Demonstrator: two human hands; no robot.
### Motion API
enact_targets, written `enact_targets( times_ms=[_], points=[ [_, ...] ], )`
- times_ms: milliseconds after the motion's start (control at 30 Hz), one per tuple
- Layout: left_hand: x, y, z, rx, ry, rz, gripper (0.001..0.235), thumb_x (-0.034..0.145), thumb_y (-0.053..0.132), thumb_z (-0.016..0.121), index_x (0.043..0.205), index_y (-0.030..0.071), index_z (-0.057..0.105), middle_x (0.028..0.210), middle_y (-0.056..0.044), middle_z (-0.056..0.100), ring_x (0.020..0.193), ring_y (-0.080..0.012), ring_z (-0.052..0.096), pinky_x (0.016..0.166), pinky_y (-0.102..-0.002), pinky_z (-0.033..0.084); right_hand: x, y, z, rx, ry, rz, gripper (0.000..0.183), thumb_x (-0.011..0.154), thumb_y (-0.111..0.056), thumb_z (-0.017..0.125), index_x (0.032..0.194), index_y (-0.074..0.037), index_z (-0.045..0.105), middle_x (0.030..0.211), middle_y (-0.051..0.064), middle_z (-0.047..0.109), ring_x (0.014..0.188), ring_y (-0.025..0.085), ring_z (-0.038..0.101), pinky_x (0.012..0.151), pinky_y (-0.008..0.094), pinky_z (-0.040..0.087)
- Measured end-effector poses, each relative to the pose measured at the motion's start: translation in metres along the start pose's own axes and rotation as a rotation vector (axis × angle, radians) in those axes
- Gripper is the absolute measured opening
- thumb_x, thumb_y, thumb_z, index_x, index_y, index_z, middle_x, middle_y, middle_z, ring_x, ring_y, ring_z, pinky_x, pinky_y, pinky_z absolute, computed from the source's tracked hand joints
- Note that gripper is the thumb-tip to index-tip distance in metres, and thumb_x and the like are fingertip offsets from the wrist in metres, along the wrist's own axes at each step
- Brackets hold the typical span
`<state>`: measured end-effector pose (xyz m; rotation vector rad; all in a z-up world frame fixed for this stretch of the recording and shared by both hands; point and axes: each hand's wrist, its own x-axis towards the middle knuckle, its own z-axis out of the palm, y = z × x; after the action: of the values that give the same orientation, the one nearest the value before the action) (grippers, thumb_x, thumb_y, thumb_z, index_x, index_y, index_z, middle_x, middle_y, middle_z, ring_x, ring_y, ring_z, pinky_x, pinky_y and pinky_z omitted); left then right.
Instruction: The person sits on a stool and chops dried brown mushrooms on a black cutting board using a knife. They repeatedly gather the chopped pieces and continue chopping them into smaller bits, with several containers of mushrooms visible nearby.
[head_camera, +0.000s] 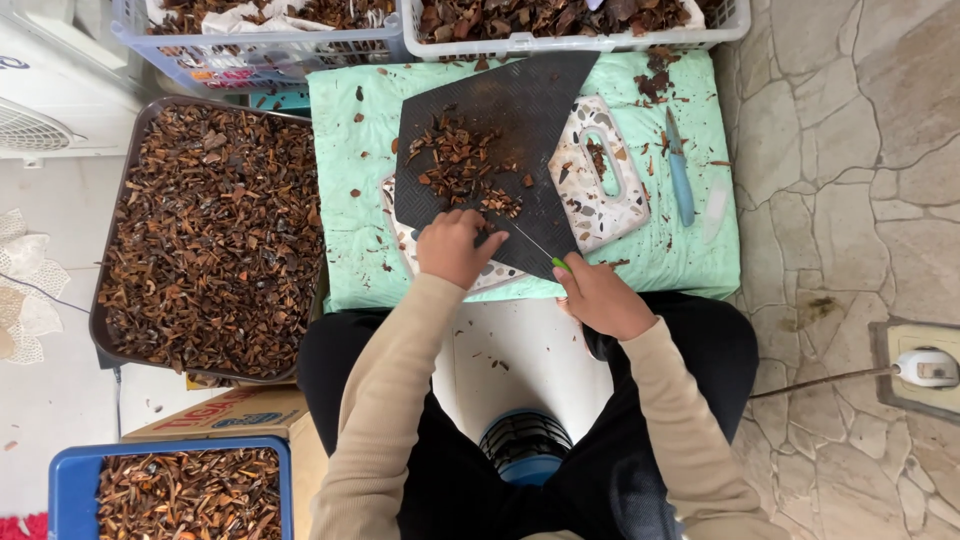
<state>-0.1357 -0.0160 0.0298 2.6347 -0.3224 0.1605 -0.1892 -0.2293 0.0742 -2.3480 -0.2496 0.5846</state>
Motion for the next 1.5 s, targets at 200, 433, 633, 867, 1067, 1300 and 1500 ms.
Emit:
enact_targets(
  times_ms=[200, 433, 633, 867, 1067, 1300, 1500],
  points=[
    [-0.009, 0.0, 0.049, 0.207, 0.158, 0.092, 0.02, 0.068, 0.023, 0.073, 0.086, 0.017, 0.066, 0.074, 0.0, 0.06, 0.074, -0.0184, 0.057, 0.062, -0.03, 0.041, 0.002, 0.008, 0.003, -0.048, 0.032, -0.034, 0.034, 0.097, -0.028, 0.033, 0.078, -0.003, 0.048, 0.046, 0.013, 0.047, 0.038, 0.02, 0.047, 0.037, 0.029, 0.035],
    [-0.01, 0.005, 0.039, 0.179, 0.178, 0.005, 0.014, 0.064, 0.023, 0.077, 0.074, 0.018, 0.069, 0.071, 0.0, 0.06, 0.071, -0.0179, 0.054, 0.061, -0.03, 0.039, 0.012, 0.018, 0.025, 0.082, 0.066, -0.037, 0.034, 0.097, -0.025, 0.036, 0.075, -0.003, 0.049, 0.047, 0.016, 0.049, 0.039, 0.02, 0.046, 0.036, 0.027, 0.036],
    [-0.009, 0.008, 0.034, 0.191, 0.185, -0.018, 0.011, 0.064, 0.022, 0.076, 0.071, 0.018, 0.069, 0.069, 0.002, 0.057, 0.069, -0.0172, 0.052, 0.063, -0.032, 0.035, 0.009, -0.002, 0.026, -0.015, 0.122, 0.044, 0.037, 0.097, -0.029, 0.035, 0.074, -0.004, 0.05, 0.046, 0.015, 0.05, 0.038, 0.02, 0.048, 0.033, 0.027, 0.037],
    [-0.007, 0.003, 0.043, 0.096, 0.187, -0.108, 0.009, 0.064, 0.02, 0.076, 0.068, 0.018, 0.068, 0.066, 0.002, 0.052, 0.065, -0.018, 0.05, 0.063, -0.032, 0.032, 0.013, -0.023, 0.022, -0.3, 0.151, 0.118, 0.04, 0.098, -0.034, 0.03, 0.073, -0.009, 0.049, 0.044, 0.008, 0.049, 0.035, 0.015, 0.048, 0.031, 0.024, 0.036],
    [-0.003, -0.001, 0.04, 0.002, 0.077, -0.165, 0.008, 0.067, 0.019, 0.073, 0.073, 0.018, 0.068, 0.069, 0.001, 0.053, 0.068, -0.019, 0.052, 0.067, -0.033, 0.032, 0.03, -0.026, 0.023, -0.286, 0.103, 0.115, 0.043, 0.097, -0.034, 0.03, 0.078, -0.003, 0.053, 0.052, 0.017, 0.057, 0.045, 0.025, 0.06, 0.035, 0.031, 0.046],
    [0.001, 0.002, 0.038, 0.036, 0.01, -0.176, 0.01, 0.065, 0.019, 0.074, 0.074, 0.019, 0.068, 0.072, 0.002, 0.055, 0.071, -0.0181, 0.053, 0.069, -0.034, 0.034, 0.041, -0.003, 0.042, -0.216, 0.134, 0.103, 0.042, 0.097, -0.034, 0.033, 0.087, 0.0, 0.055, 0.059, 0.022, 0.06, 0.055, 0.034, 0.063, 0.041, 0.039, 0.05],
    [-0.004, -0.005, 0.056, 0.084, 0.06, -0.174, 0.009, 0.064, 0.023, 0.072, 0.071, 0.023, 0.066, 0.071, 0.004, 0.053, 0.073, -0.0186, 0.053, 0.071, -0.036, 0.033, 0.031, -0.012, 0.059, -0.365, 0.261, 0.04, 0.039, 0.098, -0.03, 0.036, 0.094, 0.004, 0.055, 0.055, 0.02, 0.057, 0.044, 0.028, 0.059, 0.033, 0.033, 0.048]
  ],
)
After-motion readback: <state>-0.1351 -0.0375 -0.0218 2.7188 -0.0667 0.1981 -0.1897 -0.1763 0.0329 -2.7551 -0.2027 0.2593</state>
